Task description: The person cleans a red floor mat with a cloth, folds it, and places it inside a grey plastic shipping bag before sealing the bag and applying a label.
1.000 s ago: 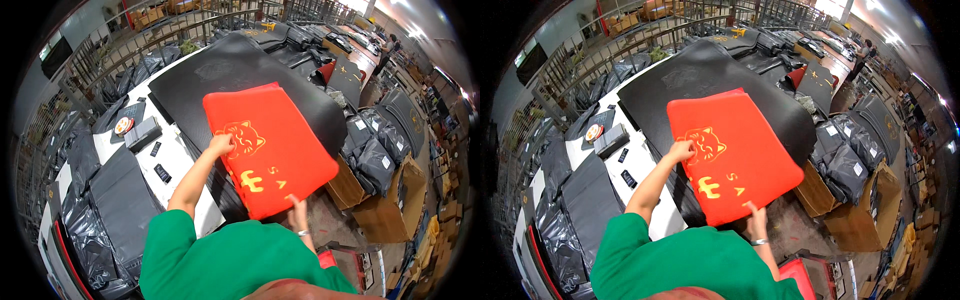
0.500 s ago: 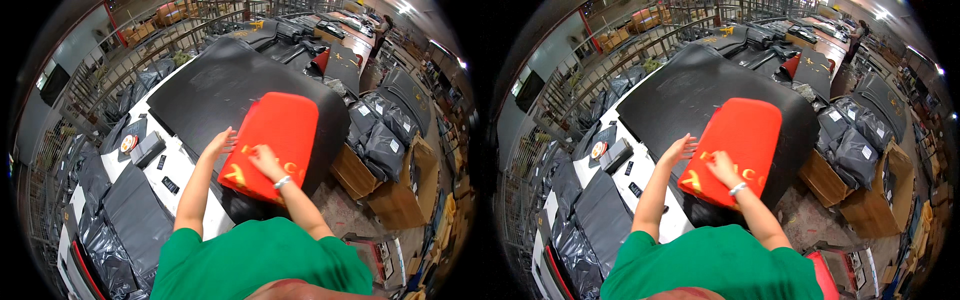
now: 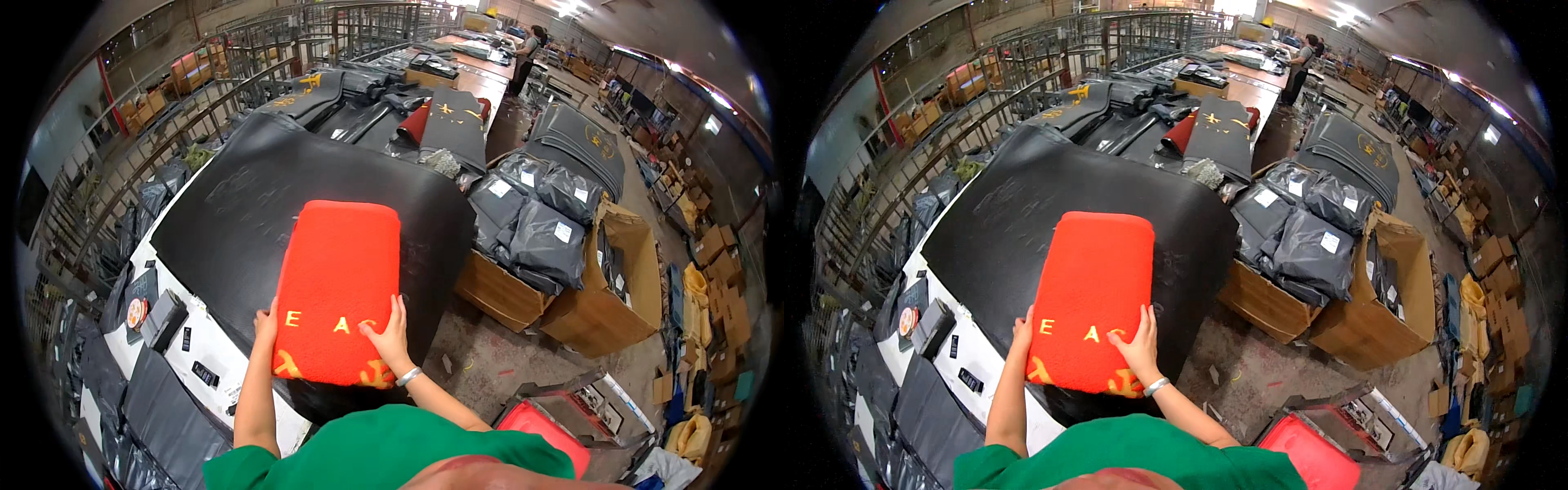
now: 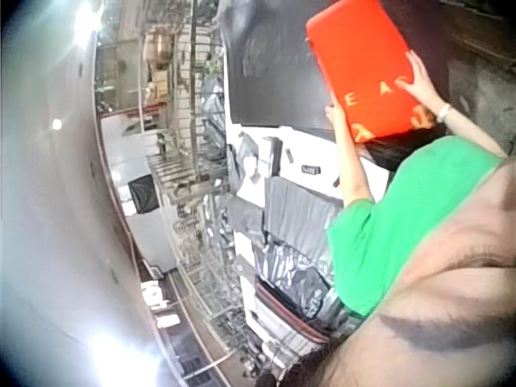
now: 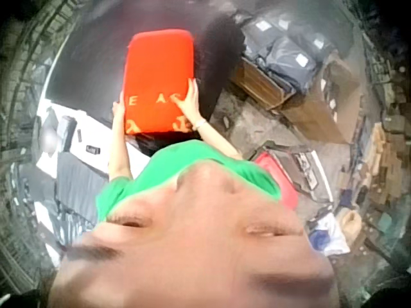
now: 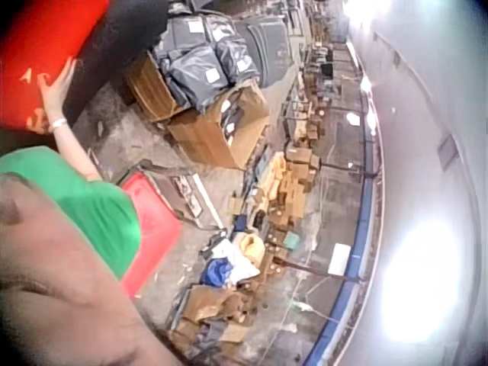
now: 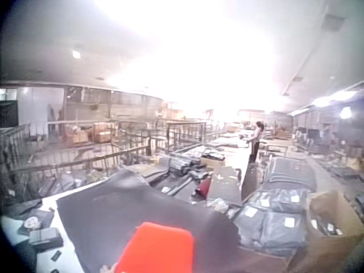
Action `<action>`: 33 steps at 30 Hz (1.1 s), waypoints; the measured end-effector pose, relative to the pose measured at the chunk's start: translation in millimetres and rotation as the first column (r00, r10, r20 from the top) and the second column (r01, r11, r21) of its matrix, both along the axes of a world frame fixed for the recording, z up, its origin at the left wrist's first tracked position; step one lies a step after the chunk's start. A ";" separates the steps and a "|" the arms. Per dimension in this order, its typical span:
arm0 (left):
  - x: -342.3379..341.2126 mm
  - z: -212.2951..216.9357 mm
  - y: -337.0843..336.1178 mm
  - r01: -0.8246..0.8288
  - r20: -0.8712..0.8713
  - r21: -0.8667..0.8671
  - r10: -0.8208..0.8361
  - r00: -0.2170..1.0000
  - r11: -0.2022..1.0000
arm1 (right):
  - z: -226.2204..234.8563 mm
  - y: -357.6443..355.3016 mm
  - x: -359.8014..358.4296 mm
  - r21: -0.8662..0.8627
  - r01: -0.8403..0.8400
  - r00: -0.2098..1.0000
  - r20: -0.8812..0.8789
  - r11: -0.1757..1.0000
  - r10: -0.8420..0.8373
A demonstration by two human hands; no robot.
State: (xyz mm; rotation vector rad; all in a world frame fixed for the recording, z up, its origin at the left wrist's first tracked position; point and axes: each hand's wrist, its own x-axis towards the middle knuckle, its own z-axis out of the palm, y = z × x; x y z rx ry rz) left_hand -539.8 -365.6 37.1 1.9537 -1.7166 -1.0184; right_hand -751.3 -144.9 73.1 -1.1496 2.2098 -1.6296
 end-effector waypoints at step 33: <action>434.6 -22.1 278.1 0.490 0.522 -0.237 -0.315 0.792 0.839 | 24.2 145.7 254.4 0.262 -0.808 0.540 0.686 0.528 0.488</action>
